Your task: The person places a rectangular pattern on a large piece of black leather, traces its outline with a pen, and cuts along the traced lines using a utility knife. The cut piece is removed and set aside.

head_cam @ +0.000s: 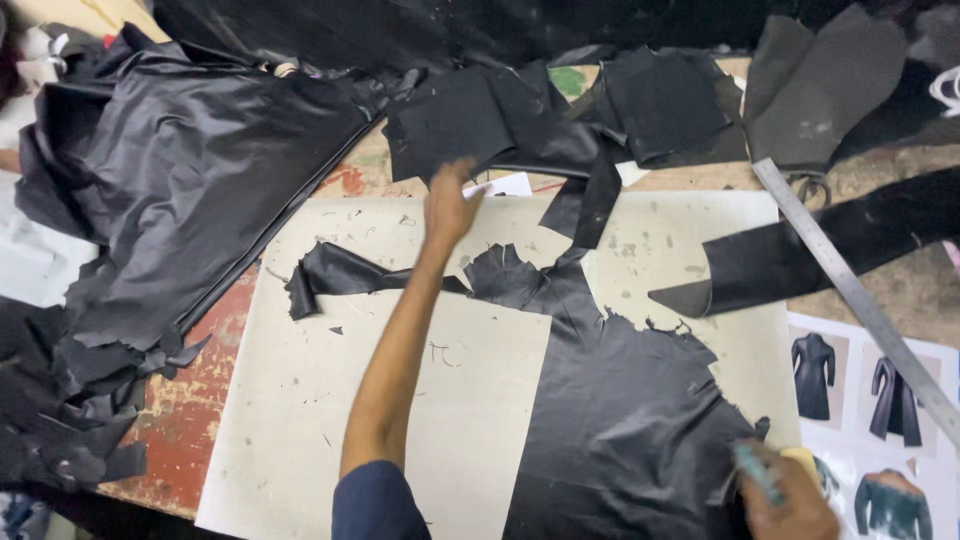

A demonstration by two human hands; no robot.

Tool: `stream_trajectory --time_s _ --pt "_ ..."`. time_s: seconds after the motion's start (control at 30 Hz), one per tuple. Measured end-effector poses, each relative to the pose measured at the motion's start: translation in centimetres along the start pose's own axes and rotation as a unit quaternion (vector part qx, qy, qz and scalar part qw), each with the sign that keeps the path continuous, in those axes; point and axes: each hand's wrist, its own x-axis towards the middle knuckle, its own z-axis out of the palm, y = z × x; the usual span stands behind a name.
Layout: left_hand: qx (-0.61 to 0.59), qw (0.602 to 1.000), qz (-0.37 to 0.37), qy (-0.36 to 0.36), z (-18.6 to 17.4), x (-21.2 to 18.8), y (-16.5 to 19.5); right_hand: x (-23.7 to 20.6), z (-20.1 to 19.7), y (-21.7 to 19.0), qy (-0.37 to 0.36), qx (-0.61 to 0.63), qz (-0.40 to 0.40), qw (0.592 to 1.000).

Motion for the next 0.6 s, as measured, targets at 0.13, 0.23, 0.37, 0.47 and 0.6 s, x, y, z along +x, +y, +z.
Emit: stream_trajectory --time_s 0.13,0.23,0.37,0.47,0.6 --pt "0.015 0.993 -0.007 -0.12 1.5 -8.6 4.3 4.2 -4.5 1.5 0.061 -0.259 0.0 0.964" --pt "0.015 0.991 0.082 -0.107 1.2 -10.8 6.3 5.6 -6.0 0.1 0.041 -0.241 0.0 0.97" --pt "0.017 0.986 0.11 -0.124 1.0 -12.0 6.8 7.4 -5.5 -5.8 -0.005 -0.153 0.005 0.988" --pt "0.004 0.984 0.135 -0.118 1.8 -13.0 6.3 10.2 -1.7 -10.6 -0.066 -0.08 -0.165 0.981" --pt "-0.059 0.995 0.085 -0.009 2.7 -14.0 5.9 15.4 6.6 -15.2 -0.179 -0.054 -0.317 0.93"
